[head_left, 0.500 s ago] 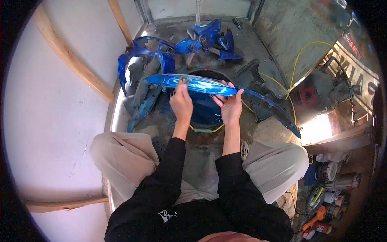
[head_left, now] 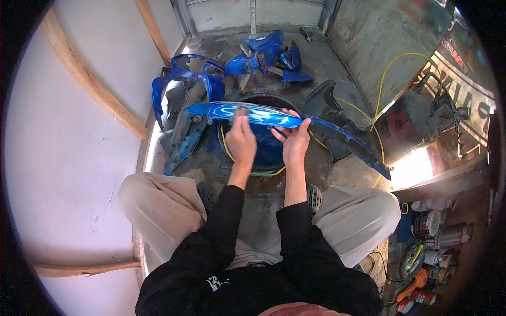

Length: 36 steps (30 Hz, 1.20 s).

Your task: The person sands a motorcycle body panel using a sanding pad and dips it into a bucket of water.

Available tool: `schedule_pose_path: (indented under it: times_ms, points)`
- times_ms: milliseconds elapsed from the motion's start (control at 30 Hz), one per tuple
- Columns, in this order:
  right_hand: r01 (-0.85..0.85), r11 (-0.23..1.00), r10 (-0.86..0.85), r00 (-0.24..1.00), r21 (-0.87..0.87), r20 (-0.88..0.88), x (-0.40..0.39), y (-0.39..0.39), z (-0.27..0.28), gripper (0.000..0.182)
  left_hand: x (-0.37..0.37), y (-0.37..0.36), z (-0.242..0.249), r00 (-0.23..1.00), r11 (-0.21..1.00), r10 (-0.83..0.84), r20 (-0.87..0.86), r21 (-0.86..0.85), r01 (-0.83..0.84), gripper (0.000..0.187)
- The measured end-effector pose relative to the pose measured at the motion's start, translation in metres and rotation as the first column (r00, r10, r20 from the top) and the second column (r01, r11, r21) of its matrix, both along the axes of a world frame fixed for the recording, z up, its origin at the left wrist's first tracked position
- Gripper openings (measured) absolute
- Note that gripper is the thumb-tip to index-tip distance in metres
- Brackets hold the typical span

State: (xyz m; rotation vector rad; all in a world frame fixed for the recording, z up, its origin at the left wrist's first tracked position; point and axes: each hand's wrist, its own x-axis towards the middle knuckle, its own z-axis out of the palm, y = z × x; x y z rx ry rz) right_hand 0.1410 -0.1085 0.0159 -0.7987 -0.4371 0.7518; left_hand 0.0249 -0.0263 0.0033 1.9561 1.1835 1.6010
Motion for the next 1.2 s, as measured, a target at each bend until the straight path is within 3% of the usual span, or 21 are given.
schedule_pose_path:
  times_ms: [33,100,133,167,200,267,300,400,467,500,533,567,633,667,733,800,867,900,967,1100,1200]
  points:
    - [0.000,1.000,0.000,1.000,0.002,-0.009,0.002,0.002,-0.006,0.074,0.005,-0.022,0.018,0.993,0.986,-0.111,-0.037,-0.130,0.105,0.029]
    - [0.032,0.999,-0.033,0.997,0.024,0.066,0.020,0.017,-0.037,0.074,0.028,-0.046,-0.001,0.923,0.923,-0.380,0.052,-0.042,0.382,0.023]
    - [0.068,0.997,-0.074,0.988,0.047,0.138,0.017,0.018,-0.027,0.074,0.039,-0.063,0.016,0.927,0.924,-0.374,0.026,0.097,0.370,0.021]
    - [0.001,1.000,-0.002,1.000,0.030,0.029,0.012,0.009,-0.020,0.073,0.038,-0.066,0.022,0.913,0.912,-0.406,0.033,0.072,0.403,0.021]
    - [0.002,1.000,-0.003,1.000,0.024,0.030,0.011,0.007,-0.019,0.073,0.038,-0.067,0.023,0.896,0.897,-0.442,0.040,0.045,0.440,0.022]
    - [-0.005,1.000,0.005,1.000,0.016,0.020,0.011,0.004,-0.018,0.074,0.023,-0.050,0.023,0.858,0.847,-0.470,0.209,-0.166,0.505,0.020]
    - [0.005,1.000,-0.005,1.000,-0.005,-0.005,0.004,0.002,-0.007,0.074,0.016,-0.028,0.012,0.937,0.941,-0.336,0.097,0.073,0.330,0.021]
    - [0.025,0.999,-0.025,1.000,-0.024,0.005,-0.001,0.002,0.001,0.069,-0.024,0.018,-0.001,0.991,0.995,-0.035,0.128,-0.087,0.046,0.023]
    - [0.031,0.999,-0.031,0.999,-0.010,0.020,-0.002,0.002,0.000,0.069,-0.039,0.023,0.011,0.999,0.957,0.023,0.030,-0.289,-0.013,0.025]
    - [0.035,0.999,-0.035,0.999,0.005,0.031,-0.003,0.003,-0.001,0.069,-0.025,0.030,-0.006,0.991,0.996,0.088,0.096,0.019,-0.090,0.026]
    - [0.028,1.000,-0.028,0.999,0.002,0.034,-0.004,0.004,-0.003,0.069,-0.019,0.016,0.002,0.997,0.988,0.075,0.007,-0.140,-0.073,0.025]
    - [0.030,1.000,-0.030,0.999,-0.004,0.025,-0.003,0.004,-0.003,0.069,-0.010,0.000,0.010,1.000,0.984,-0.011,-0.010,-0.180,0.009,0.023]
    - [0.030,1.000,-0.030,1.000,0.006,0.004,0.001,0.005,-0.008,0.069,0.015,-0.035,0.023,0.966,0.975,-0.221,0.133,0.000,0.223,0.021]
    - [0.028,1.000,-0.028,1.000,0.002,0.007,0.005,0.010,-0.015,0.069,0.025,-0.046,0.011,0.928,0.931,-0.350,0.126,-0.060,0.359,0.020]
    - [0.081,0.992,-0.086,0.995,0.094,0.043,0.010,0.019,-0.022,0.069,0.030,-0.053,0.014,0.905,0.906,-0.420,0.072,0.092,0.413,0.022]
    - [0.096,0.994,-0.100,0.992,0.060,0.072,0.010,0.010,-0.021,0.070,0.014,-0.032,0.012,0.885,0.891,-0.454,0.104,0.055,0.450,0.021]
    - [0.006,1.000,-0.006,1.000,-0.004,0.031,0.003,0.003,-0.009,0.069,-0.001,0.005,0.002,0.957,0.964,-0.255,0.138,0.115,0.240,0.022]
    - [0.022,1.000,-0.021,0.999,-0.017,0.042,0.001,0.003,-0.007,0.071,-0.017,0.015,0.004,0.986,0.982,-0.133,0.096,-0.118,0.144,0.019]
    - [0.028,1.000,-0.027,0.999,-0.010,0.042,-0.003,0.005,-0.003,0.071,-0.041,0.046,-0.010,0.995,0.993,0.025,0.094,-0.119,-0.013,0.022]
    - [0.025,1.000,-0.025,0.999,-0.008,0.042,-0.003,0.006,-0.004,0.073,-0.049,0.052,-0.020,0.987,0.986,0.051,0.153,-0.164,-0.026,0.026]
    - [0.021,1.000,-0.020,0.995,-0.008,0.094,-0.006,0.003,-0.007,0.077,-0.041,0.047,-0.024,0.982,0.995,0.095,0.164,-0.050,-0.088,0.029]
